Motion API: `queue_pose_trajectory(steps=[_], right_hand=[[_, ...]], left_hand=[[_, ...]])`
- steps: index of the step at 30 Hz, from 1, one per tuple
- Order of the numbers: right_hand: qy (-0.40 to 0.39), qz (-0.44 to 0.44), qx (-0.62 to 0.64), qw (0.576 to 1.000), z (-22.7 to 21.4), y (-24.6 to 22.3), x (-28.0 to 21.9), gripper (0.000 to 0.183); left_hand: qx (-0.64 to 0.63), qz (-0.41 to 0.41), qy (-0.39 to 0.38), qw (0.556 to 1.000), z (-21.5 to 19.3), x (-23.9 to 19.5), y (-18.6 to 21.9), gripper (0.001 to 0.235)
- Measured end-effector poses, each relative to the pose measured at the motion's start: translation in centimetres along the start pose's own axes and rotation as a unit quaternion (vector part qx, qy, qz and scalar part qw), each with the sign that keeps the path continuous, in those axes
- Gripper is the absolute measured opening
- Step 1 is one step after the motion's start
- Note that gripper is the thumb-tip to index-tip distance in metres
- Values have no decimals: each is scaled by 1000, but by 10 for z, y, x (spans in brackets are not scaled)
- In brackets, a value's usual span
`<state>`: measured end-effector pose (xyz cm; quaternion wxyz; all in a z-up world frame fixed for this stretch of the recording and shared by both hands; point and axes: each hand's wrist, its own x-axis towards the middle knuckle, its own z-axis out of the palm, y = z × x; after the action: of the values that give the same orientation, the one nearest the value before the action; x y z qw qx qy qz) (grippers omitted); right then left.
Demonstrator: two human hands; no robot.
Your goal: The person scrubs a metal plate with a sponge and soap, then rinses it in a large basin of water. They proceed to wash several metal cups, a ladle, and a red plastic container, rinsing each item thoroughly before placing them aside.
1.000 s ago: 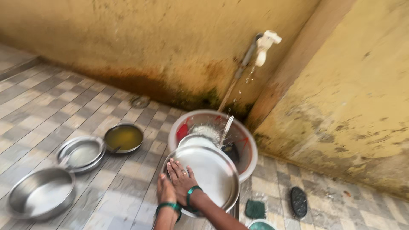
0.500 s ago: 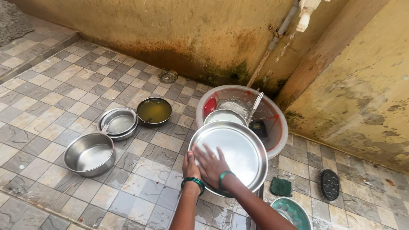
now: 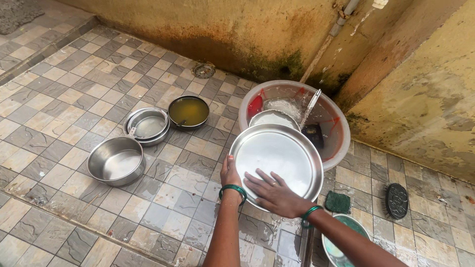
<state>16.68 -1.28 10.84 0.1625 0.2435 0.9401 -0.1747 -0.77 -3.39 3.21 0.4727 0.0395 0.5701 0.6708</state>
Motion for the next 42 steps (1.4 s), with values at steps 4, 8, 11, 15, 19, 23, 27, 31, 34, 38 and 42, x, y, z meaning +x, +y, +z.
queue_pose_trajectory(steps=[4, 8, 11, 15, 19, 23, 27, 31, 34, 38, 42], right_hand=[[131, 215, -41, 967, -10, 59, -5, 76], [236, 430, -37, 871, -14, 59, 73, 66], [257, 252, -58, 931, 6, 13, 115, 73], [150, 73, -322, 932, 15, -24, 74, 78], [-24, -43, 63, 997, 13, -12, -26, 65], [-10, 37, -22, 999, -6, 17, -48, 58], [222, 269, -53, 936, -19, 33, 19, 62], [283, 325, -64, 900, -16, 30, 80, 69], [237, 225, -23, 945, -19, 16, 88, 70], [170, 45, 102, 979, -3, -22, 55, 63], [147, -22, 115, 982, 37, -50, -13, 61]], left_hand=[[50, -13, 10, 999, 5, -7, -5, 57], [84, 48, 25, 995, 19, 2, -3, 57], [23, 30, 4, 999, 12, 2, -12, 56], [-7, -21, -1, 1000, 11, 4, -11, 55], [21, -7, -3, 1000, 2, 2, -6, 55], [105, 3, 0, 994, 3, -11, -4, 58], [124, -14, -9, 992, 5, -13, 5, 62], [81, 4, -21, 996, -3, -3, 8, 65], [96, 15, -47, 994, -2, 7, 9, 69], [64, -2, -81, 995, 5, 12, -2, 59], [51, 46, -37, 997, -12, 14, -10, 45]])
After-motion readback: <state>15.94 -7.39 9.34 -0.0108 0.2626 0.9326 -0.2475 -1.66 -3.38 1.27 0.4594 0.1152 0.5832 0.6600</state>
